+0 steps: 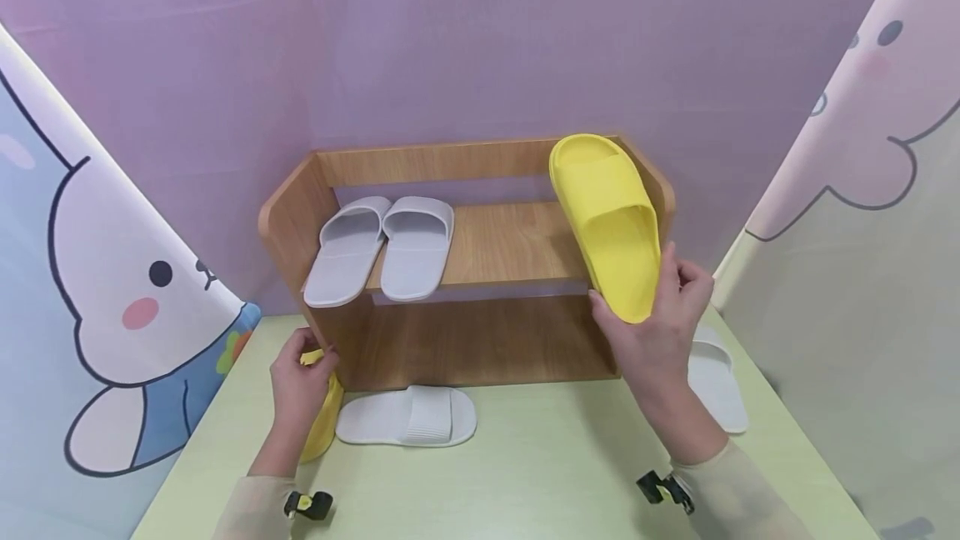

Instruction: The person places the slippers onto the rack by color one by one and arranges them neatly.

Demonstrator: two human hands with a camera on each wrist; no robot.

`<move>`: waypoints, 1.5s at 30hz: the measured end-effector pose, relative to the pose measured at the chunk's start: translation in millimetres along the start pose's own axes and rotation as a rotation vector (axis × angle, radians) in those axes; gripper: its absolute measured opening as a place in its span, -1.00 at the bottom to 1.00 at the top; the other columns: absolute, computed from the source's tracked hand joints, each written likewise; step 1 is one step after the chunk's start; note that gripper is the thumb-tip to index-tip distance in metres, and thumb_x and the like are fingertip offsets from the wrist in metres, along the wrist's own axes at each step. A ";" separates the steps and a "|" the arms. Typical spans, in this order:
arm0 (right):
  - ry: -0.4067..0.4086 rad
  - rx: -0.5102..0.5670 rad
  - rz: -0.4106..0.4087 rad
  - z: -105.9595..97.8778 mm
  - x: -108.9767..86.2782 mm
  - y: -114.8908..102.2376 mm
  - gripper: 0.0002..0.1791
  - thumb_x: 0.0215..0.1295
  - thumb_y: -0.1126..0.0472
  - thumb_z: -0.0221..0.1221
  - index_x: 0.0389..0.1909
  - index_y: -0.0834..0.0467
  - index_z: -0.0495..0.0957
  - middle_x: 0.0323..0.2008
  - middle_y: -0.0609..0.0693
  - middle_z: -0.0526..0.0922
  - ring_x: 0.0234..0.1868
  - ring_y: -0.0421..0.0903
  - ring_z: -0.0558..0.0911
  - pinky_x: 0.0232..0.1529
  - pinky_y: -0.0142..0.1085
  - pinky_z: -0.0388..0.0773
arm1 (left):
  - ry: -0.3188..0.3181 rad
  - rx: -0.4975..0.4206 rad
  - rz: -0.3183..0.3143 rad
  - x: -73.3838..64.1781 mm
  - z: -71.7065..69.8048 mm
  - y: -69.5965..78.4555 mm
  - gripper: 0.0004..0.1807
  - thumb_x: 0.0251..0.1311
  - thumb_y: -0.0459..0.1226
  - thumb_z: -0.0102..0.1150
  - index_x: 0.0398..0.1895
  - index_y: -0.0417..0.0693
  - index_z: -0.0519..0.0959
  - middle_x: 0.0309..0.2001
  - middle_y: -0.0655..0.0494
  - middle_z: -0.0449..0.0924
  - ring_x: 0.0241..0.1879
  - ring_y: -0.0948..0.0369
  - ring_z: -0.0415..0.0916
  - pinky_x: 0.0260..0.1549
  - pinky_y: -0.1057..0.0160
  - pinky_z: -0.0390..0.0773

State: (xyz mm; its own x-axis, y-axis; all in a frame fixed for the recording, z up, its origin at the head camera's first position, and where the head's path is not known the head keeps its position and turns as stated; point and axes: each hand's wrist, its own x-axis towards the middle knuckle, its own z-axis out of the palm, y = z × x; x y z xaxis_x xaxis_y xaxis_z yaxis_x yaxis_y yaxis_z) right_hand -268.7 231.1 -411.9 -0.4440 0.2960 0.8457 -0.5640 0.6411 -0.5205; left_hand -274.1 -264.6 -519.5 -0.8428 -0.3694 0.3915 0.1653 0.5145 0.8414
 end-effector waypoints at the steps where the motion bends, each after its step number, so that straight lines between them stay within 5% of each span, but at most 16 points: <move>1: -0.002 0.000 0.010 1.6 0.8 -1.0 0.22 -0.13 0.25 0.71 0.66 0.20 0.37 0.25 0.34 0.35 0.36 0.07 0.32 0.34 -0.43 0.35 | 0.001 0.001 -0.001 0.0 -0.1 0.0 -0.67 0.42 -0.45 0.40 0.18 -0.10 0.63 0.07 -0.02 0.71 0.21 -0.07 0.66 0.04 -0.07 0.78; 8: -0.032 -0.033 0.071 10.0 4.0 -10.0 0.18 0.03 0.24 0.70 0.70 0.15 0.32 0.32 0.38 0.31 0.42 0.11 0.33 0.42 -0.35 0.38 | 0.001 -0.003 -0.008 -0.6 -1.2 -0.1 -0.67 0.41 -0.45 0.40 0.17 -0.10 0.63 0.07 -0.02 0.70 0.21 -0.07 0.65 0.04 -0.07 0.77; 18: 0.007 -0.023 0.085 20.5 5.7 -11.2 0.16 -0.06 0.24 0.75 0.62 0.21 0.42 0.29 0.40 0.37 0.42 0.15 0.35 0.43 -0.23 0.42 | 0.006 -0.003 0.002 -1.2 -0.1 -0.2 -0.66 0.40 -0.46 0.41 0.18 -0.10 0.64 0.08 -0.02 0.71 0.21 -0.06 0.65 0.04 -0.06 0.78; 45: -0.033 -0.145 0.170 28.4 8.5 -16.0 -0.05 0.11 0.10 0.68 0.50 0.30 0.50 0.25 0.36 0.37 0.40 0.22 0.38 0.31 0.00 0.42 | 0.012 0.025 0.001 0.5 1.5 -2.1 -0.68 0.41 -0.44 0.42 0.17 -0.08 0.64 0.08 -0.02 0.72 0.21 -0.05 0.65 0.04 -0.09 0.79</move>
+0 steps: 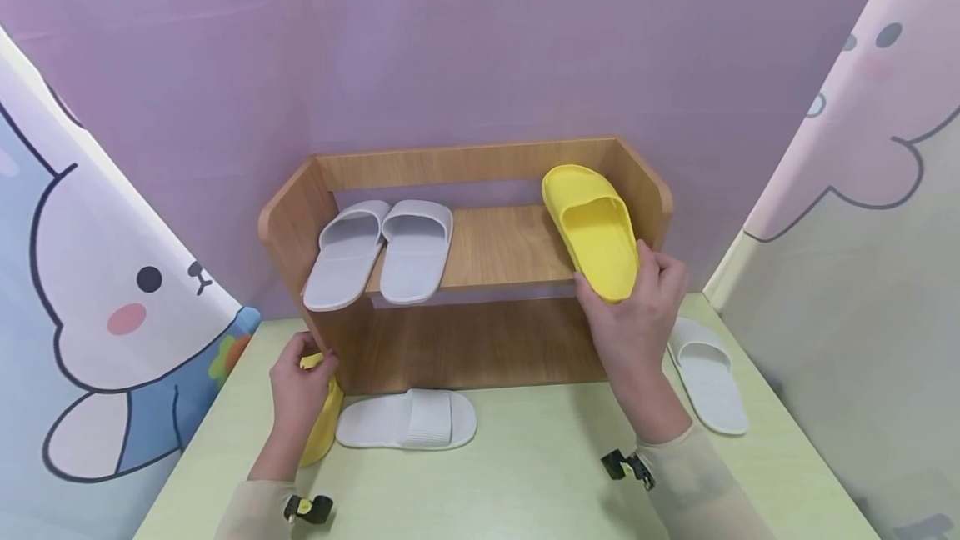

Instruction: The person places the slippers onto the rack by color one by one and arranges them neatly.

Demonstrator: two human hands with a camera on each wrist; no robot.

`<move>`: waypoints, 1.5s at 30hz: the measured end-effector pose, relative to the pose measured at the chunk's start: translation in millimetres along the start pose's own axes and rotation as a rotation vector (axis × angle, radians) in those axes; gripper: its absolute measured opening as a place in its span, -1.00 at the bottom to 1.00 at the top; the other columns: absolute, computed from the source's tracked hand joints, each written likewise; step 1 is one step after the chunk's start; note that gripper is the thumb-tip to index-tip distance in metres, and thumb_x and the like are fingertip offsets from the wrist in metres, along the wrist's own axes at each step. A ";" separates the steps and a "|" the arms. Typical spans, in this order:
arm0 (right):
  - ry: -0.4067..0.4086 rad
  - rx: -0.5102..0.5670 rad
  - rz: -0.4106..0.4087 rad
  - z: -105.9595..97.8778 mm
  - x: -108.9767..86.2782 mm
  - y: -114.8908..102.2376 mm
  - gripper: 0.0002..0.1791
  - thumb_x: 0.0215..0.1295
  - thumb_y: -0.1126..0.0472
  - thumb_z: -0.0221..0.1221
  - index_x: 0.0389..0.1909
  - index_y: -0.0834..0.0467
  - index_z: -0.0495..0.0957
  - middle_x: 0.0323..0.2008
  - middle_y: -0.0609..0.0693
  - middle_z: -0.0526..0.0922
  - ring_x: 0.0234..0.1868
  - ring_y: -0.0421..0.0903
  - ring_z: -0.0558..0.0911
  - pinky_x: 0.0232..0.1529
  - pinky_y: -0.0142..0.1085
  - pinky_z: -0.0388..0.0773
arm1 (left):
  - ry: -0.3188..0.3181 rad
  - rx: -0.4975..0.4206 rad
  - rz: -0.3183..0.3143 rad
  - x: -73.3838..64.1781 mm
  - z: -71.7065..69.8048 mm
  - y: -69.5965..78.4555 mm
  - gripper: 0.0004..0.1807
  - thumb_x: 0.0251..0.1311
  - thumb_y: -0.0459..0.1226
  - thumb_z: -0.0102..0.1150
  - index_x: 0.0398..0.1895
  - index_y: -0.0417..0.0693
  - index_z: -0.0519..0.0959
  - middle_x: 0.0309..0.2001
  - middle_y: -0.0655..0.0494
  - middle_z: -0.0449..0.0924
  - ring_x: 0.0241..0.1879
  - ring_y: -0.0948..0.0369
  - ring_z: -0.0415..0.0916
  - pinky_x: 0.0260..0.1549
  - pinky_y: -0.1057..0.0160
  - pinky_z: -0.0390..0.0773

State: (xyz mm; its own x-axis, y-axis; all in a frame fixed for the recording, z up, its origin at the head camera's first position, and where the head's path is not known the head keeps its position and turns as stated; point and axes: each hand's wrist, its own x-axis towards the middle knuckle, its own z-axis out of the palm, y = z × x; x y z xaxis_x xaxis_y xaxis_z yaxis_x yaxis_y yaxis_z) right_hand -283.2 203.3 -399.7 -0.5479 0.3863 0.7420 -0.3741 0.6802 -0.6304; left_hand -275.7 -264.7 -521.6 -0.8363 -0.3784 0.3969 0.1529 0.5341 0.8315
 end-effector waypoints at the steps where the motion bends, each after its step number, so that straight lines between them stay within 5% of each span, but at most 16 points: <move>1: -0.003 -0.001 0.002 0.2 0.3 -0.6 -0.05 0.11 0.10 0.68 0.49 0.30 0.51 0.25 0.36 0.37 0.40 0.22 0.38 0.31 0.01 0.42 | -0.001 0.002 -0.003 -0.3 -0.1 -0.2 -0.67 0.41 -0.43 0.41 0.17 -0.08 0.64 0.08 -0.02 0.72 0.21 -0.04 0.65 0.05 -0.09 0.79; 29: -0.087 -0.083 0.075 0.2 5.9 -10.9 -0.03 0.17 0.07 0.64 0.53 0.35 0.47 0.23 0.34 0.36 0.34 0.24 0.39 0.28 0.10 0.43 | -0.006 0.008 -0.003 -1.1 -0.2 0.3 -0.66 0.43 -0.42 0.41 0.20 -0.07 0.64 0.10 0.00 0.72 0.22 -0.05 0.66 0.06 -0.07 0.78; 45: -0.061 -0.122 0.033 8.5 7.9 -8.1 -0.04 0.20 0.03 0.62 0.50 0.41 0.47 0.11 0.39 0.38 0.19 0.31 0.36 0.12 0.09 0.37 | 0.008 0.006 0.014 -1.1 0.3 -1.0 -0.66 0.39 -0.44 0.42 0.17 -0.10 0.65 0.07 -0.03 0.72 0.18 -0.05 0.66 0.02 -0.02 0.79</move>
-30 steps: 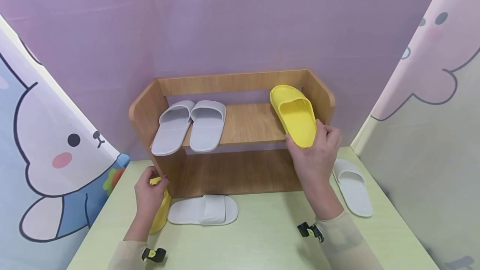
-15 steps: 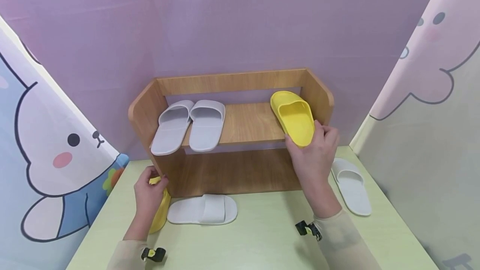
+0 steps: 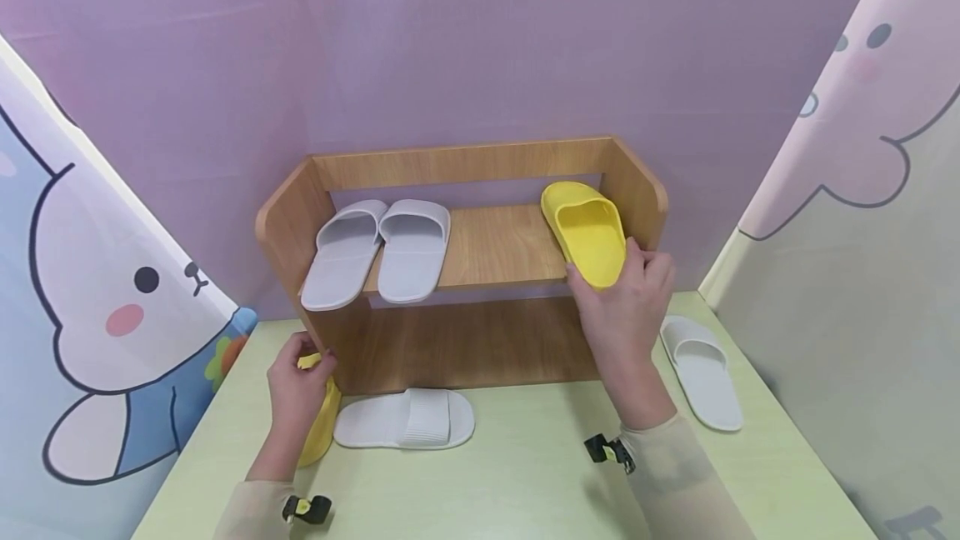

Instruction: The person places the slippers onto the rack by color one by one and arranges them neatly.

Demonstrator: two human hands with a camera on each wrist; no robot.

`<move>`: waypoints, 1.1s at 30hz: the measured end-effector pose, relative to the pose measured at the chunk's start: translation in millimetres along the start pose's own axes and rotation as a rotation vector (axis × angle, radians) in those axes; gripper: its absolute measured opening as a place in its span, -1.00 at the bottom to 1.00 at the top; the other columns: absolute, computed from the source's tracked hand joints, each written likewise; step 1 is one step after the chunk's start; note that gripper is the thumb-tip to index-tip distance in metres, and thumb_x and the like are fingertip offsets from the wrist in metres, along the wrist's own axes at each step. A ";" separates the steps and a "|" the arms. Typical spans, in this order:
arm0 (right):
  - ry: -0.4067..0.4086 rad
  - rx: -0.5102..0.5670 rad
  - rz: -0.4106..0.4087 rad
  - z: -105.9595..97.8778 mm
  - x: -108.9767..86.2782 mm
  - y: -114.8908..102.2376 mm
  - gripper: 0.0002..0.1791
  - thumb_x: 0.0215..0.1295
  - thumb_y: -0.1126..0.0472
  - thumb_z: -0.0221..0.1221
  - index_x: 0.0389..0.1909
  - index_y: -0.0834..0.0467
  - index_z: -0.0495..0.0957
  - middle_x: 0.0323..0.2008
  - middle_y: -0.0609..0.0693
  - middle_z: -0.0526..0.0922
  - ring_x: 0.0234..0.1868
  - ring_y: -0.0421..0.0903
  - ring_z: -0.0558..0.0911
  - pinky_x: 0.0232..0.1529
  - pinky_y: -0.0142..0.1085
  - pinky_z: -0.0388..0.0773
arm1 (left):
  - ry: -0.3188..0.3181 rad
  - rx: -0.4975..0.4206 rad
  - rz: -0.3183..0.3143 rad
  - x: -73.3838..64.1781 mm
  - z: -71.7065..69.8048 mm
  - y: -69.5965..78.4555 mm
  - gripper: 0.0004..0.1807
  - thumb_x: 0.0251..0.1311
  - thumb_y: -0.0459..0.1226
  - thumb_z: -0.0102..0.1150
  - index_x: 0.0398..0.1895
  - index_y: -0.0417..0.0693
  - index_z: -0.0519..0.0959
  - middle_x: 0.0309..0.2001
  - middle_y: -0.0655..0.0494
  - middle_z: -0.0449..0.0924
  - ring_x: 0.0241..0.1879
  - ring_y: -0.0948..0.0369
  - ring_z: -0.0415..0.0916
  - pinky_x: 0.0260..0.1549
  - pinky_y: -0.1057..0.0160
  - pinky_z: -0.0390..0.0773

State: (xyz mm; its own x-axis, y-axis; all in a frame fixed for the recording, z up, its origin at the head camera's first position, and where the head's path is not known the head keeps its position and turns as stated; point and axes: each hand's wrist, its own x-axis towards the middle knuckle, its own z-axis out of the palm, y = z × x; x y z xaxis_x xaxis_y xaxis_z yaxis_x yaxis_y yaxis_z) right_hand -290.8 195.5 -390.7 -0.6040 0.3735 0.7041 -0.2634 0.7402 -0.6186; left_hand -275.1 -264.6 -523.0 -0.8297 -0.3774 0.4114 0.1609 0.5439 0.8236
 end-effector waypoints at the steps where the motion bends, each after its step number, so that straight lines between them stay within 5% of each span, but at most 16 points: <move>1: 0.000 -0.006 -0.001 0.2 0.1 0.3 -0.04 0.20 0.02 0.62 0.50 0.41 0.47 0.10 0.39 0.38 0.19 0.32 0.35 0.11 0.09 0.37 | 0.002 -0.001 0.002 -0.3 -0.3 0.6 -0.66 0.39 -0.45 0.42 0.16 -0.10 0.65 0.07 -0.02 0.72 0.18 -0.04 0.67 0.02 0.01 0.79; 7: -0.003 -0.034 -0.006 1.5 0.4 1.4 -0.05 0.23 -0.04 0.59 0.49 0.41 0.48 0.09 0.38 0.38 0.17 0.32 0.33 0.08 0.10 0.34 | 0.007 -0.008 0.006 -2.2 -0.9 1.7 -0.67 0.36 -0.46 0.42 0.13 -0.10 0.65 0.05 0.00 0.71 0.14 0.04 0.66 -0.05 0.28 0.80; 16: -0.014 -0.044 -0.016 1.1 1.3 -0.7 -0.09 0.24 -0.06 0.57 0.43 0.44 0.52 0.02 0.37 0.37 0.11 0.33 0.33 0.03 0.11 0.29 | 0.008 0.002 0.011 -2.3 -1.0 1.5 -0.67 0.36 -0.47 0.41 0.14 -0.10 0.65 0.06 -0.01 0.71 0.15 0.00 0.66 -0.01 0.11 0.82; 33: -0.101 -0.171 0.038 -3.0 5.1 -10.4 -0.05 0.28 -0.21 0.49 0.34 0.50 0.52 0.00 0.38 0.38 0.10 0.34 0.33 0.11 0.19 0.30 | 0.017 -0.004 0.025 -1.1 0.3 -1.0 -0.67 0.37 -0.46 0.43 0.15 -0.10 0.65 0.04 0.00 0.71 0.15 -0.02 0.67 -0.03 0.15 0.80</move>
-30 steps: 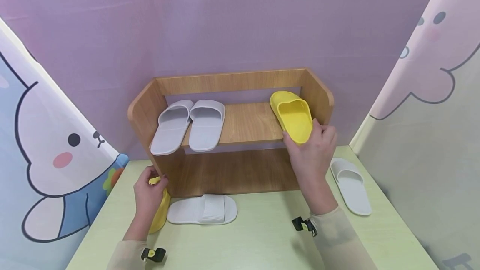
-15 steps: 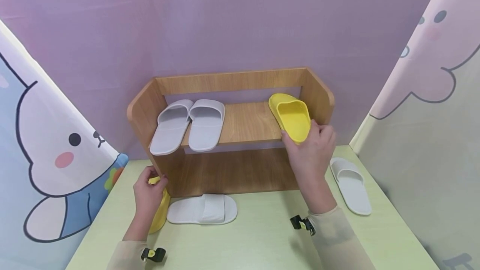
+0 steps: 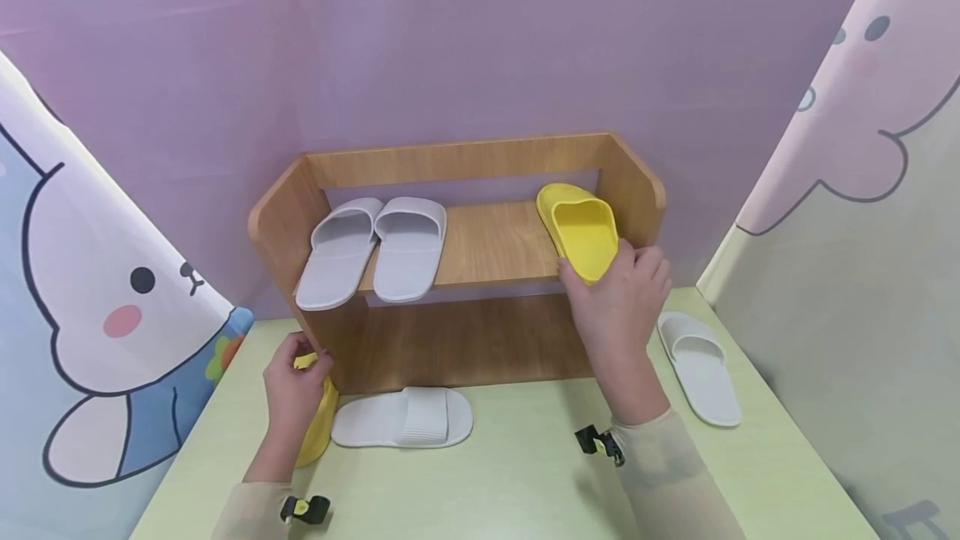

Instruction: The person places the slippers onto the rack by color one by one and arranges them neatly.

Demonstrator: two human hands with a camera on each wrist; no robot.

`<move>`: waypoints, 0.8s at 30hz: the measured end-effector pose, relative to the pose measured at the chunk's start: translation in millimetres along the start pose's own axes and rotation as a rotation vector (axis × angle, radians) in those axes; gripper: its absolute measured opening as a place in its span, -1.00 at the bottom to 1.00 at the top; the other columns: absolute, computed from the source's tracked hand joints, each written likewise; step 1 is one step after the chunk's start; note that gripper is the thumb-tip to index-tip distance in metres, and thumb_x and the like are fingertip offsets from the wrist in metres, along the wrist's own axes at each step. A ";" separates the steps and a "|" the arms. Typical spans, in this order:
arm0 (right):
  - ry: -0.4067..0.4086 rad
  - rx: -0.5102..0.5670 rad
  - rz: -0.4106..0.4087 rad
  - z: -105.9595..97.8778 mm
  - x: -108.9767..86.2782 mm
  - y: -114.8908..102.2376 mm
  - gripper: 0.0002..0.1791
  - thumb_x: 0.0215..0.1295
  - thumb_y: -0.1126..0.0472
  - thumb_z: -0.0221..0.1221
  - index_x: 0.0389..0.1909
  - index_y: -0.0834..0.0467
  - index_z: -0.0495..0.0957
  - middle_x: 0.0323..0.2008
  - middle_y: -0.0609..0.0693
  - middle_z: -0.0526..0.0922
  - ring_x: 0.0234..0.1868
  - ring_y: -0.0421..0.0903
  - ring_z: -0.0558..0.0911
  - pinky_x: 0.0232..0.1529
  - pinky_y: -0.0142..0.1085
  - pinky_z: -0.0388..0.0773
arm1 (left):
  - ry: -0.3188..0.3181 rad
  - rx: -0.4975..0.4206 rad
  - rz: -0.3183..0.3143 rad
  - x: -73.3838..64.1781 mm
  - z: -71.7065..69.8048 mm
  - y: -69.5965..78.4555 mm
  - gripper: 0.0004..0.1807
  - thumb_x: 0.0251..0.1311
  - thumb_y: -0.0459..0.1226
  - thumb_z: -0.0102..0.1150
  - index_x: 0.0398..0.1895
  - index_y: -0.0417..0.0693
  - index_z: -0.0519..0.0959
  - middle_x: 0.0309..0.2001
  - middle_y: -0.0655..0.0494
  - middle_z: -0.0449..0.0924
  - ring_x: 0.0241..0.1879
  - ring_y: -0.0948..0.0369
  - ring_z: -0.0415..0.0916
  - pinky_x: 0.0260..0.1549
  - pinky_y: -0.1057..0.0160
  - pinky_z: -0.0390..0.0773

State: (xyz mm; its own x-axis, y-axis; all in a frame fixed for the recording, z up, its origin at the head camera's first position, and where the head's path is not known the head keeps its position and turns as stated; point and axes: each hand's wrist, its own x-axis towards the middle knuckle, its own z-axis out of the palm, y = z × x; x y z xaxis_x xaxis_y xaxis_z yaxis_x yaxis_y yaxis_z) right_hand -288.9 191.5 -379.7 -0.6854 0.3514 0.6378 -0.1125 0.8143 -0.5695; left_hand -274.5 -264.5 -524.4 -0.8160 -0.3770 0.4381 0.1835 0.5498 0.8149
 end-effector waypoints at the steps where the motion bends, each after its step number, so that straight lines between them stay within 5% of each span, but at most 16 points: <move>1: 0.002 0.001 0.000 0.2 -0.1 0.1 -0.05 0.28 -0.22 0.49 0.34 0.50 0.52 0.00 0.38 0.38 0.10 0.34 0.33 0.11 0.19 0.31 | -0.002 -0.003 -0.001 0.1 -0.2 0.2 -0.66 0.37 -0.46 0.42 0.15 -0.10 0.65 0.04 -0.01 0.71 0.15 -0.03 0.67 -0.03 0.17 0.80; 18: 0.092 0.023 -0.031 8.7 -2.2 2.7 0.04 0.17 -0.28 0.59 0.33 0.47 0.51 0.05 0.44 0.39 0.11 0.38 0.35 0.11 0.21 0.35 | -0.008 -0.003 -0.017 1.2 1.5 -2.5 -0.65 0.38 -0.46 0.42 0.16 -0.09 0.65 0.06 0.00 0.71 0.16 -0.02 0.66 0.01 0.01 0.79; 24: 0.065 0.040 0.001 7.2 -1.9 2.8 0.09 0.20 -0.32 0.56 0.44 0.41 0.46 0.11 0.42 0.37 0.17 0.36 0.34 0.17 0.19 0.35 | -0.009 -0.006 -0.014 1.2 1.3 -2.5 -0.67 0.38 -0.46 0.41 0.15 -0.10 0.65 0.06 -0.02 0.71 0.16 -0.03 0.66 0.01 -0.01 0.79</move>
State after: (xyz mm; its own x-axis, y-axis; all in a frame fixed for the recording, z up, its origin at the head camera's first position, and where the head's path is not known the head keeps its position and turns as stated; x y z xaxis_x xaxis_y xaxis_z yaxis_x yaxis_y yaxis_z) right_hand -293.0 189.7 -386.3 -0.6372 0.3822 0.6692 -0.1414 0.7956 -0.5891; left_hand -276.6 -265.4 -526.4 -0.8235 -0.3777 0.4233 0.1754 0.5402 0.8231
